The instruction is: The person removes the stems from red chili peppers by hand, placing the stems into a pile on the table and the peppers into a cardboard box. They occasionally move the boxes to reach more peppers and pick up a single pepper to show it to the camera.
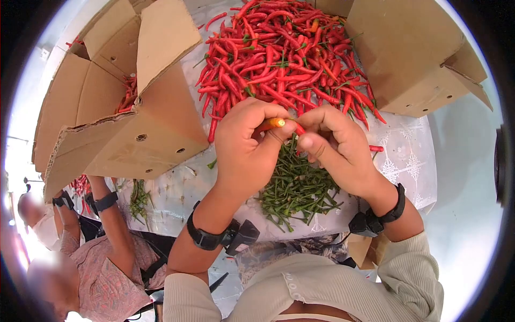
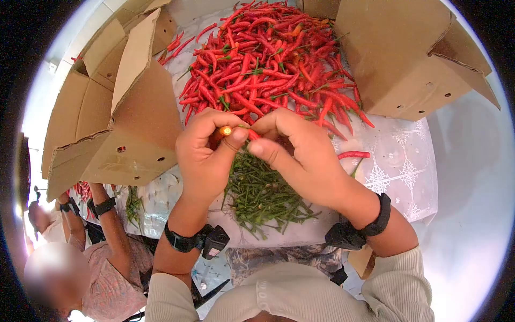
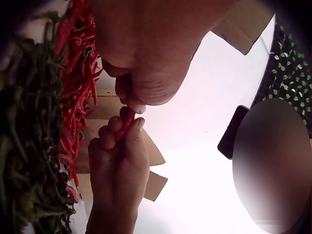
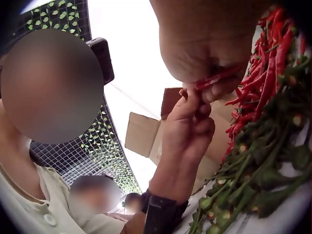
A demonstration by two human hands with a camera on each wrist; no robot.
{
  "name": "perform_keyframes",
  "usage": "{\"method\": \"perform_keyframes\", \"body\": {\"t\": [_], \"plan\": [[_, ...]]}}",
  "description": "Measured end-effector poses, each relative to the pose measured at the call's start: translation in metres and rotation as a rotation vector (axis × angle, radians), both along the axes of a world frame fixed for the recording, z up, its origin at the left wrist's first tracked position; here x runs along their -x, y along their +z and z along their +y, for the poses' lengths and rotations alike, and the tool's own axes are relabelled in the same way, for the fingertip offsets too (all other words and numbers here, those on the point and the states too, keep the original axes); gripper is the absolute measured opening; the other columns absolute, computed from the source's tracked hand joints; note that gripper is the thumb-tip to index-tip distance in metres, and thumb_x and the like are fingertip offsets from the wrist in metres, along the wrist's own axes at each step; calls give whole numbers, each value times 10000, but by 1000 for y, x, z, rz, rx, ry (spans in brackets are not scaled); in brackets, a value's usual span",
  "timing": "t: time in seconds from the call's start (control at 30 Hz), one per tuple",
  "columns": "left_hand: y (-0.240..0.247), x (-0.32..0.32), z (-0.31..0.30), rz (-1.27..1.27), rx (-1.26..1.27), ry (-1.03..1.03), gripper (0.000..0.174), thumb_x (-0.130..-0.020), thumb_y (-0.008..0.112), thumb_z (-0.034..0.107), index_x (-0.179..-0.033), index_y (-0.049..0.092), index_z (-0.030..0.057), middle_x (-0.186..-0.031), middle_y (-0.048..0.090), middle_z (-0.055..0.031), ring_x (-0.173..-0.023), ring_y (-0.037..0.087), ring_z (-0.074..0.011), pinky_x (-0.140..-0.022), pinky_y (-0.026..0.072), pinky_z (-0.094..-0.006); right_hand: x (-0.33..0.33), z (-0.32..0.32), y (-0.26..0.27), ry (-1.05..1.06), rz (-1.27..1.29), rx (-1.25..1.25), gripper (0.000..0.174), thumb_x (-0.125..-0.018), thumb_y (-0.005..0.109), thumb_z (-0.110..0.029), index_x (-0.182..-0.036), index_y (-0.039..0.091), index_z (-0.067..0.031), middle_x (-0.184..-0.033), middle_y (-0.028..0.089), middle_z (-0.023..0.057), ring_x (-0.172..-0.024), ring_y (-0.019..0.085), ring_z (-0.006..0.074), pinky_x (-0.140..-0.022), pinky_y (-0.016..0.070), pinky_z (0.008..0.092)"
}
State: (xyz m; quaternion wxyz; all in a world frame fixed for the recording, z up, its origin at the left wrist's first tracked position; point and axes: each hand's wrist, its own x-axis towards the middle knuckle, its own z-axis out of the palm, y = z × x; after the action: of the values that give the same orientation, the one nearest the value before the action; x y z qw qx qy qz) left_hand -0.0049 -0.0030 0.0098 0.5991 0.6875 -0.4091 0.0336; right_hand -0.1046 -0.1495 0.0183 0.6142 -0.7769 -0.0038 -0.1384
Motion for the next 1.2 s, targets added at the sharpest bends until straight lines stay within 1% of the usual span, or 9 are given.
{"method": "perform_keyframes", "body": {"t": [0.1, 0.23, 0.33, 0.43, 0.63, 0.73, 0.83, 1.03, 1.2], "plan": [[1, 0, 0, -63, -15, 31, 83, -800, 683, 22, -851, 618, 13, -742, 564, -70, -657, 522, -172, -583, 413, -277, 0, 3, -5, 0, -29, 4, 188, -898, 656, -124, -1028, 594, -1, -813, 608, 41, -638, 578, 67, -590, 475, 228], [-3, -2, -2, -147, -43, 66, 69, -822, 659, 31, -852, 602, 10, -746, 549, -78, -654, 505, -183, -596, 404, -284, 1, 8, -2, 14, 64, -115, 179, -906, 642, -105, -1035, 592, 9, -823, 616, 39, -656, 594, 70, -595, 488, 226], [-4, -3, 0, -54, -42, 50, 74, -840, 658, 52, -871, 604, 13, -760, 550, -71, -655, 494, -179, -614, 402, -278, 0, 6, 0, 29, 114, -149, 163, -927, 612, -105, -1038, 588, 12, -815, 625, 41, -668, 609, 78, -601, 501, 229], [-13, -4, 0, 279, 24, -25, 78, -876, 645, 78, -877, 604, 12, -766, 558, -41, -671, 486, -135, -619, 395, -257, -1, 4, -1, 41, 126, -165, 156, -951, 576, -116, -1038, 581, 14, -809, 636, 50, -679, 623, 89, -608, 513, 235], [-6, 0, -3, 389, 236, -93, 68, -893, 650, 86, -893, 628, 22, -893, 585, -31, -757, 510, -70, -656, 416, -217, -3, 2, -8, 22, 35, -216, 173, -986, 513, -134, -1054, 557, 19, -821, 649, 68, -692, 636, 102, -621, 526, 241], [-1, 3, -4, 404, 238, -109, 82, -871, 671, 58, -948, 662, 30, -954, 584, -40, -781, 535, -80, -672, 433, -210, -5, 0, -10, 6, -11, -257, 189, -1001, 479, -144, -1070, 546, 19, -824, 647, 69, -686, 633, 103, -619, 525, 239], [-5, -4, -2, 201, 96, -95, 144, -848, 695, 48, -991, 685, 36, -952, 575, -27, -793, 546, -83, -659, 438, -205, -6, -2, -11, 19, -4, -258, 206, -1014, 452, -161, -1076, 545, 11, -821, 643, 67, -667, 624, 102, -601, 518, 234], [-10, 0, -1, 203, 101, -65, 117, -815, 730, 75, -928, 712, 49, -899, 551, -20, -760, 538, -84, -615, 423, -207, -4, -1, -10, 56, 51, -216, 224, -1019, 447, -196, -1038, 572, -11, -790, 637, 50, -604, 589, 83, -548, 489, 222], [-3, 0, 3, 157, -8, -11, 68, -820, 716, 78, -881, 701, 55, -858, 538, -23, -733, 519, -86, -594, 396, -212, -4, -4, -6, 97, 148, -209, 255, -1024, 436, -237, -1029, 580, -26, -733, 630, 33, -549, 563, 68, -493, 455, 205]]}}
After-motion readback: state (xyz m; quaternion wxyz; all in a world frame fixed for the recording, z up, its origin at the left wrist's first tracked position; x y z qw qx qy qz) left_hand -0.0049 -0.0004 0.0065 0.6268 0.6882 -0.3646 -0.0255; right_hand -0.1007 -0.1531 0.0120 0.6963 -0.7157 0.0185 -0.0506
